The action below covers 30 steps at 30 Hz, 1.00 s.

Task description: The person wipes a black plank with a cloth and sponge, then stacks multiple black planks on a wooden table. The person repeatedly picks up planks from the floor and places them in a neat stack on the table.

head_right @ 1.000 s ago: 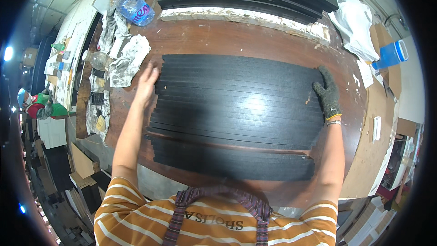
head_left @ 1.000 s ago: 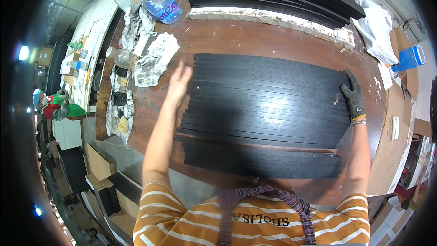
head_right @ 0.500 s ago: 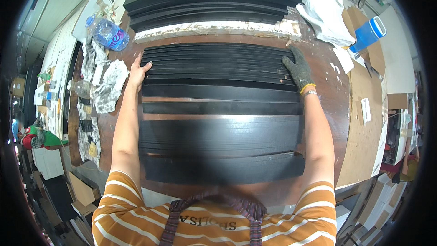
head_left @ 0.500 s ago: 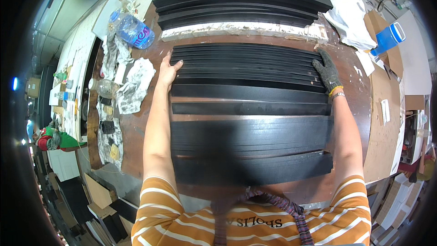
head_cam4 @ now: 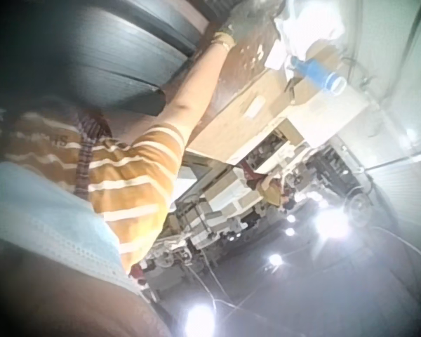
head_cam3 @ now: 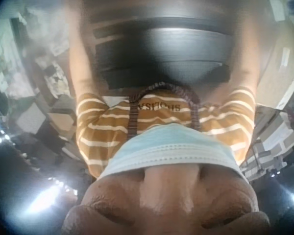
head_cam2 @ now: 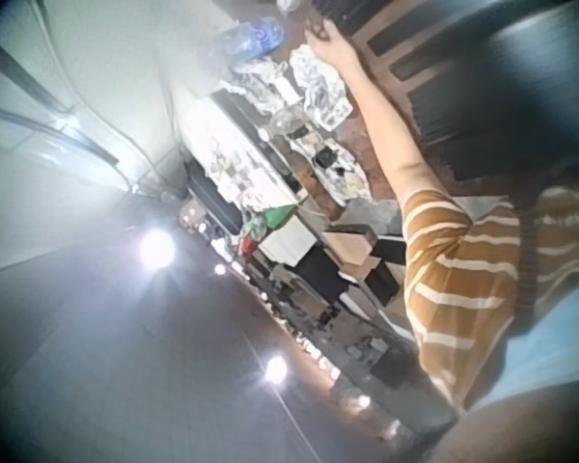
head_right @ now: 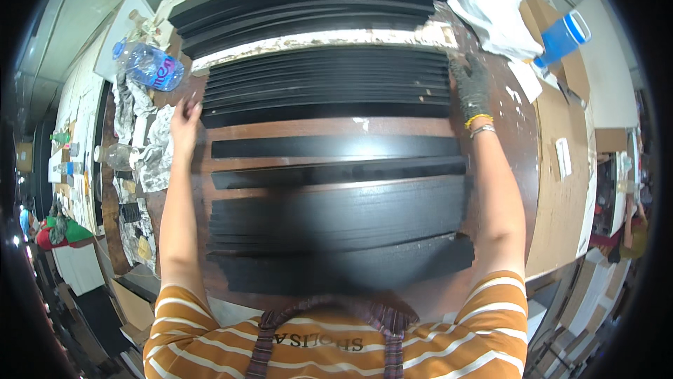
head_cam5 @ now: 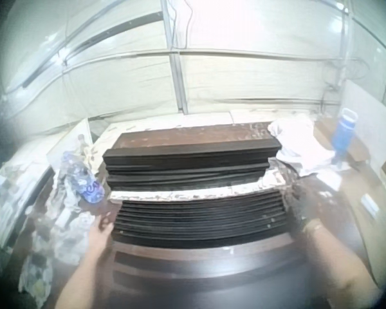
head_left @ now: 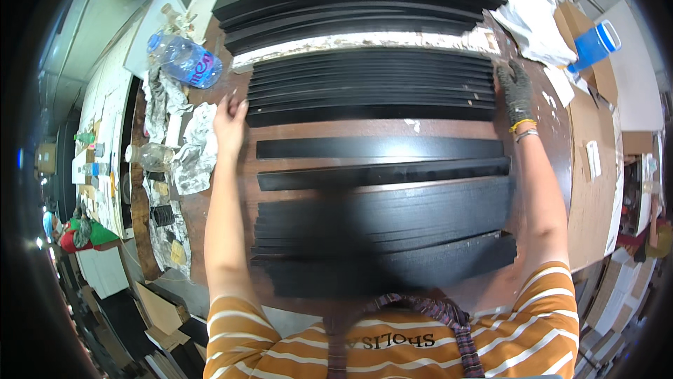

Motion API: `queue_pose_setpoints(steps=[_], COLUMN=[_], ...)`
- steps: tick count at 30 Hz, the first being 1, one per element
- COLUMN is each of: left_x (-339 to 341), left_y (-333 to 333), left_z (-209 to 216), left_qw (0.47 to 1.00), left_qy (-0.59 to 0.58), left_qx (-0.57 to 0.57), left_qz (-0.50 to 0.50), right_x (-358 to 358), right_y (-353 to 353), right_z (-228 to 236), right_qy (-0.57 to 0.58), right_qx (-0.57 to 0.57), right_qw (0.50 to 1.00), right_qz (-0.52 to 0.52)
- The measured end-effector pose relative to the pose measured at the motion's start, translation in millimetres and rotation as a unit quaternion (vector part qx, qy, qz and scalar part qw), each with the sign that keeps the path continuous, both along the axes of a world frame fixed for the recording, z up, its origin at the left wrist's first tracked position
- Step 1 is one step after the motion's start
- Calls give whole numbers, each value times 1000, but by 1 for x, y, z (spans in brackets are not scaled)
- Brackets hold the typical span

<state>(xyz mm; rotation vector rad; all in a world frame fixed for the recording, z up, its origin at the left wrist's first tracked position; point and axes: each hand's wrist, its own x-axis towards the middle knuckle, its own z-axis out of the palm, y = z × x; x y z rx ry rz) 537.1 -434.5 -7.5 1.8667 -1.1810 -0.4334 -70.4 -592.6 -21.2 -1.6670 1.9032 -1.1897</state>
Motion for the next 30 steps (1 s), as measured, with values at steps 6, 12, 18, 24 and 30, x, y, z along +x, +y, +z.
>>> queue_pose_setpoints(steps=[6, 12, 18, 24, 30], left_x=[-36, -58, -54, -38, -20], left_y=[100, 102, 120, 139, 96], left_z=[-1, -9, 9, 0, -18], left_qw=[986, 984, 974, 982, 989], left_qy=[98, 116, 162, -1, -73], left_qx=[131, 132, 137, 145, 88], left_qz=[-3, -20, -77, -121, -96], right_x=[-44, -26, -39, -44, -29], right_y=[134, 166, 158, 160, 134], right_z=[12, 4, 13, 11, 18], right_qy=[-108, -30, 4, -9, -10], right_qx=[306, 224, 211, 184, 191], right_qw=[942, 970, 970, 966, 968], right_qz=[83, 85, 118, 183, 162])
